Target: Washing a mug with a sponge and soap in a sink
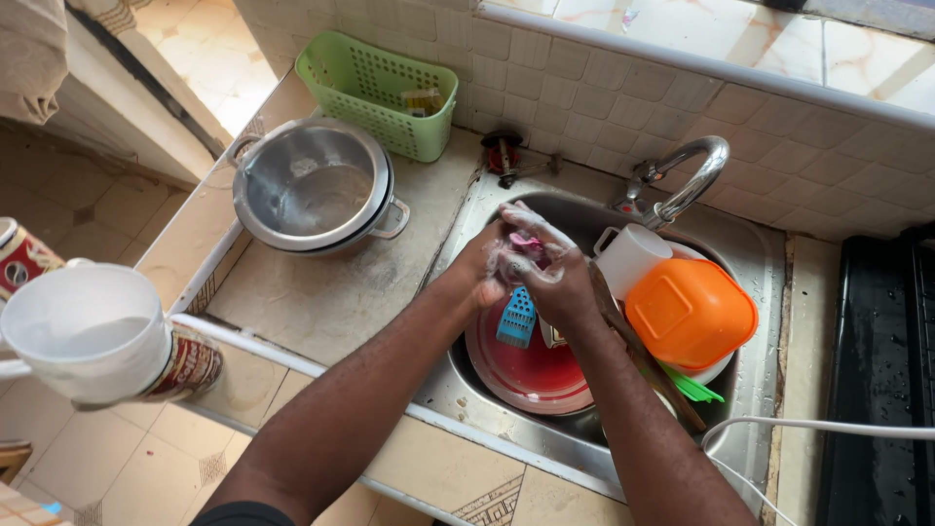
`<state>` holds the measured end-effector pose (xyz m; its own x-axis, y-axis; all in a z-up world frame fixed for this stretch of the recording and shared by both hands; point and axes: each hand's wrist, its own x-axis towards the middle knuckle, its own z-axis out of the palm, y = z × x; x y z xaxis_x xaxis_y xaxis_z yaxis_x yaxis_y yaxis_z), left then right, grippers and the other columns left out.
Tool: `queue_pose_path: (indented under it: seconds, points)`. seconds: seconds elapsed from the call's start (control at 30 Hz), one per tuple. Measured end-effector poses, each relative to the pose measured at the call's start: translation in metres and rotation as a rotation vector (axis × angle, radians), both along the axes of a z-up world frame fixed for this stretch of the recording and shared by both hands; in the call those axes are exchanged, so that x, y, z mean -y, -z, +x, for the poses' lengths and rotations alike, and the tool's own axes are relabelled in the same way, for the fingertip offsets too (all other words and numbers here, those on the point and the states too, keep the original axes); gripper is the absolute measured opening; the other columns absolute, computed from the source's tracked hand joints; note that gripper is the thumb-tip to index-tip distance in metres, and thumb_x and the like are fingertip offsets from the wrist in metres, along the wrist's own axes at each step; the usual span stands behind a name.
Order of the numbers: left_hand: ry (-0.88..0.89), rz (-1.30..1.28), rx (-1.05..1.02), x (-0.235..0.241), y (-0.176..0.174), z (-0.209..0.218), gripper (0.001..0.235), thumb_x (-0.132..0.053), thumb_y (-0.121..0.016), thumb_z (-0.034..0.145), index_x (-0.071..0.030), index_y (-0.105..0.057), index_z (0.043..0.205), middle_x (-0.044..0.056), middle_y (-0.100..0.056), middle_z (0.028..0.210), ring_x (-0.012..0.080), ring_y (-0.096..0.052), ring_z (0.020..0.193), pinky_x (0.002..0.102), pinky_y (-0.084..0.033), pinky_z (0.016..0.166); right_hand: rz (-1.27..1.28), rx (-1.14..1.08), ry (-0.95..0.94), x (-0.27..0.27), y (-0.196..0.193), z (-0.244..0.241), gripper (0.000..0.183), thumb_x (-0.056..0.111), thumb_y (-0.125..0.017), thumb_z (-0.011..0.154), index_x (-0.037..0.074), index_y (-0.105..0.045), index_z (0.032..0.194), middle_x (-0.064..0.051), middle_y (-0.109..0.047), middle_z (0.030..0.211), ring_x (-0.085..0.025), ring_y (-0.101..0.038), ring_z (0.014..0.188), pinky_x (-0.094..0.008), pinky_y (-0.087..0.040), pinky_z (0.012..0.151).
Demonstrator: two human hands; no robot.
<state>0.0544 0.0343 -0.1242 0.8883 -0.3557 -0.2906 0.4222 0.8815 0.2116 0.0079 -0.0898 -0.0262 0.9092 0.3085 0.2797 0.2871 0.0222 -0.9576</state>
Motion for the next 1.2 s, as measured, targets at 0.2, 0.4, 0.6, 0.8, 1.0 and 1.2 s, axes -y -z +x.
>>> queue_pose_path:
  seconds: [0.2,0.4,0.6,0.8,1.0,1.2]
  points:
    - [0.03,-0.102,0.079,-0.006,0.004,0.0,0.009,-0.026,-0.058,0.096,-0.021,-0.063,0.091,-0.012,-0.066,0.079,0.0032,-0.062,0.064,0.024,-0.047,0.048,-0.121,0.126,-0.164,0.008,0.012,0.002,0.048,0.008,-0.08,0.082,0.002,-0.07,0.128,-0.02,-0.075,0.095,-0.023,-0.067,0.088,-0.049,-0.057,0.083]
    - [-0.123,0.182,0.108,-0.009,0.015,0.024,0.017,-0.028,-0.062,0.098,-0.011,-0.064,0.097,-0.001,-0.068,0.083,0.014,-0.066,0.067,0.026,-0.05,0.052,-0.147,0.21,-0.097,0.002,-0.041,-0.019,0.041,-0.005,-0.058,0.086,0.004,-0.072,0.124,-0.013,-0.07,0.085,-0.015,-0.056,0.085,-0.04,-0.055,0.078]
    - [-0.435,0.635,0.04,-0.006,-0.029,-0.003,0.041,-0.019,-0.085,0.082,0.01,-0.059,0.093,0.023,-0.068,0.071,0.031,-0.071,0.056,0.051,-0.055,0.041,0.119,0.066,0.084,-0.014,0.001,-0.01,0.029,0.004,-0.053,0.105,0.007,-0.07,0.128,-0.01,-0.07,0.09,-0.011,-0.06,0.072,-0.023,-0.055,0.063]
    - [-0.369,1.292,0.172,0.003,-0.08,-0.04,0.072,-0.041,-0.083,0.07,-0.017,-0.044,0.126,0.02,-0.067,0.105,0.0395,-0.071,0.101,0.046,-0.061,0.086,0.616,-0.186,0.241,-0.009,0.025,0.009,0.019,0.013,-0.048,0.107,0.008,-0.062,0.118,-0.015,-0.077,0.108,-0.018,-0.078,0.099,-0.019,-0.064,0.078]
    - [-0.491,1.187,0.32,-0.025,-0.092,-0.095,0.081,-0.019,-0.085,0.073,-0.026,-0.04,0.14,0.014,-0.067,0.105,0.0308,-0.069,0.099,0.04,-0.061,0.082,0.533,-0.239,0.264,-0.011,0.043,0.018,0.018,0.014,-0.047,0.107,0.008,-0.058,0.12,-0.019,-0.074,0.099,-0.021,-0.078,0.078,-0.027,-0.064,0.056]
    - [-0.829,1.57,0.57,-0.064,-0.096,-0.186,0.094,-0.013,-0.087,0.074,-0.004,-0.036,0.153,0.031,-0.06,0.127,0.0447,-0.062,0.122,0.058,-0.051,0.102,0.46,-0.267,0.195,-0.013,0.019,0.002,0.016,0.014,-0.046,0.108,0.011,-0.057,0.119,-0.014,-0.073,0.093,-0.017,-0.074,0.078,-0.022,-0.06,0.063]
